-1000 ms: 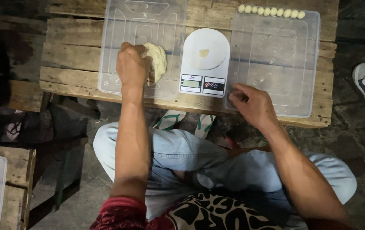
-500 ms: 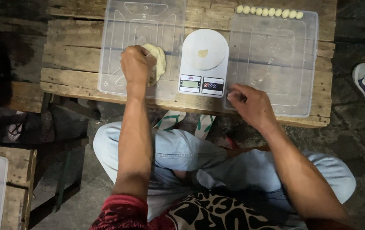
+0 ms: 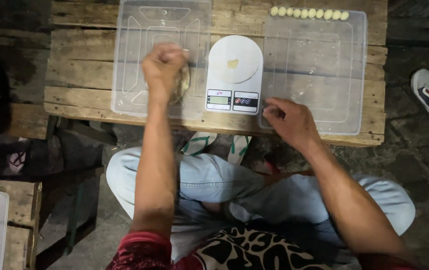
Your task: Portioning dough by weighing small pieces on a digital scale and rolling them into uniform balls.
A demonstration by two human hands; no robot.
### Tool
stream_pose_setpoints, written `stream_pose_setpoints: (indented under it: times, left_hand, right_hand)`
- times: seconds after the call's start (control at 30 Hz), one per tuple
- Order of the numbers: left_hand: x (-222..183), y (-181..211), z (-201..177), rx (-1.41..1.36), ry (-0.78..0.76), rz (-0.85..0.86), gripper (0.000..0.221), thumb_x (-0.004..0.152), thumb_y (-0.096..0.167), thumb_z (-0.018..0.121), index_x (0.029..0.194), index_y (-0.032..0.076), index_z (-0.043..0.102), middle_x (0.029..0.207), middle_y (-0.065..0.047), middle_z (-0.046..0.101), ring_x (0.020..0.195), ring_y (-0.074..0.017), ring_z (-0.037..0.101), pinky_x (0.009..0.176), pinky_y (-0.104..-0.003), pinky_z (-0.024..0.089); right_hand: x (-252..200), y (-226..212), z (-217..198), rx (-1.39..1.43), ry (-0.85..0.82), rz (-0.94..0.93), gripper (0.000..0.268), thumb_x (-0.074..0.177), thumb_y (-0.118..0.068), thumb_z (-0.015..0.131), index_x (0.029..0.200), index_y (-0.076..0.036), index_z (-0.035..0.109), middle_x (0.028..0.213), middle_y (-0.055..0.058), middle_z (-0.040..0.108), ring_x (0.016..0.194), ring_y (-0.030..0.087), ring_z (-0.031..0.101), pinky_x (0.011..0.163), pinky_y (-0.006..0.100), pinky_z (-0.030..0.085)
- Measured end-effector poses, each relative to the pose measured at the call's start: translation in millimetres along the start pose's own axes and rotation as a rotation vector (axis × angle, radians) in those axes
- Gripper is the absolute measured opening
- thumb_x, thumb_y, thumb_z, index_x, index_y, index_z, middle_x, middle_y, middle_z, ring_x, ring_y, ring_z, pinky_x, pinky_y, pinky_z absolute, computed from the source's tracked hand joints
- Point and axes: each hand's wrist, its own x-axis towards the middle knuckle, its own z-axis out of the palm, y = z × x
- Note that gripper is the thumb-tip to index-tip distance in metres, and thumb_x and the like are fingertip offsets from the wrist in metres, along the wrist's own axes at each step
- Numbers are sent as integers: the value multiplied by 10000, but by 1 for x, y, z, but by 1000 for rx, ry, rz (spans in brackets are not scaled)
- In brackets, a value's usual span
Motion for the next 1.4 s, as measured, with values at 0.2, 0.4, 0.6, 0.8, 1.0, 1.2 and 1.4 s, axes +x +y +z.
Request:
stream_pose_setpoints:
  times: [0.2,0.4,0.6,0.8,1.0,1.2,1.4]
  left_hand:
    - [-14,-5,53,-189,-307,-69,111,840,18,799,948,-8,806,765,-51,735,624,-100,592,583,-201,512]
    - [-13,-44,96,33,-313,38,175,857,27,806,890,194,848,887,-31,664,837,-151,688,796,-293,584]
    - [-18,-45,93,391,-330,468,205,897,9,704,1011,125,828,897,-150,648,794,-323,710,754,-391,599]
    - [-17,-3,58,440,-482,273,424,965,16,535,1378,-22,623,1042,-223,640,956,-351,712,875,-442,599]
    - [-25,-6,46,449,-465,297,316,996,172,686,1244,-24,700,974,-189,633,853,-328,710,741,-437,603]
    - [-31,-23,80,678,-358,438,295,1003,243,692,1210,38,737,994,-130,574,899,-312,677,787,-383,600]
    - [-32,-30,88,558,-373,347,224,907,163,785,1092,40,748,1033,-152,572,942,-371,653,820,-442,584]
  right_hand:
    - [1,-1,3,83,18,29,439,884,-159,731,1302,-32,690,1038,64,777,843,161,693,750,280,531]
    - [1,9,5,-1,44,-45,395,979,-275,727,1326,-86,709,1106,210,750,991,407,720,805,529,605]
    - [0,-3,-3,35,16,-80,406,1024,-278,696,1342,-27,667,1135,264,724,1033,448,703,838,557,601]
    - [-2,-7,-8,61,10,-70,391,1031,-228,673,1362,-22,645,1141,242,728,1049,436,699,844,559,608]
    - [3,-3,-3,57,-15,35,416,1015,-274,696,1369,-60,651,1202,198,728,1081,398,698,889,519,597]
    - [5,-1,3,-75,-22,94,401,986,-313,678,1340,-124,691,1125,166,753,1011,369,721,885,501,596]
    - [7,-9,1,-78,24,116,415,970,-257,692,1347,-81,685,1161,220,745,1058,413,710,916,522,581]
